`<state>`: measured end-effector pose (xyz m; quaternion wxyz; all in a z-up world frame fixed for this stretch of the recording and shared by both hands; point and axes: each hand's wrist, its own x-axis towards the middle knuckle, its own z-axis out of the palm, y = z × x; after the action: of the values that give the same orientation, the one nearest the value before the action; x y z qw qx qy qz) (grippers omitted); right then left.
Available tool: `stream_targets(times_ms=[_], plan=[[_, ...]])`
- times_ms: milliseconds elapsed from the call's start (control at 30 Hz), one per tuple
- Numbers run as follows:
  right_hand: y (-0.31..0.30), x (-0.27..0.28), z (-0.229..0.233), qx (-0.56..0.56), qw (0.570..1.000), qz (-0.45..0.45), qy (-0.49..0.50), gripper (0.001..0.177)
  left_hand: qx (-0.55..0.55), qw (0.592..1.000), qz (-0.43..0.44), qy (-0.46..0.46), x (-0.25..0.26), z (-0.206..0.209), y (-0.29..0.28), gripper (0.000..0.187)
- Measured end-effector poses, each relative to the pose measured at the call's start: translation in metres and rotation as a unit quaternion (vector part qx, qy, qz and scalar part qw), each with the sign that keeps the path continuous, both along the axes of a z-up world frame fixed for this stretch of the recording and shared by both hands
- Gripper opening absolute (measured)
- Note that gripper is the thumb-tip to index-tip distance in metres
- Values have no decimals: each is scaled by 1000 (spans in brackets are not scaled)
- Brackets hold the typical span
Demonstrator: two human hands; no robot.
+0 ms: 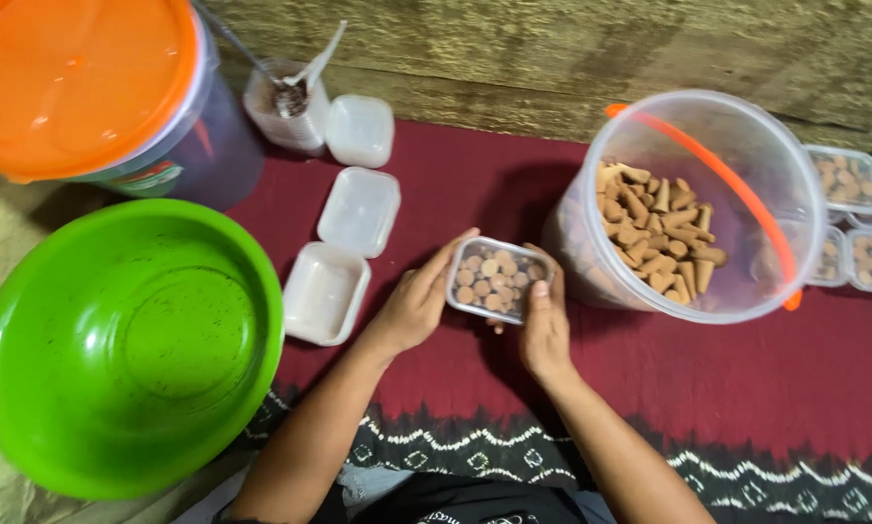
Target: The person is manually packing incense cones from a large white bucket into small, clear plastic containers.
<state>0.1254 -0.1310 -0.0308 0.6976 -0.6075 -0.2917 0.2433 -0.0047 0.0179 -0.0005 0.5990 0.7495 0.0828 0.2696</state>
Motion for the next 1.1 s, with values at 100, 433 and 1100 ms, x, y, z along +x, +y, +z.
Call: stream_targets(times_ms=[100,433,1100], plan=[[4,-3,11,-1,1000,0,7,52,-35,999,-13,10,2,-4,5,53],[-1,3,5,-9,999,28,29,53,-44,995,17,86,5,4,-1,50],[-5,5,0,-68,997,41,-21,49,-168,966,102,170,14,19,-22,43]])
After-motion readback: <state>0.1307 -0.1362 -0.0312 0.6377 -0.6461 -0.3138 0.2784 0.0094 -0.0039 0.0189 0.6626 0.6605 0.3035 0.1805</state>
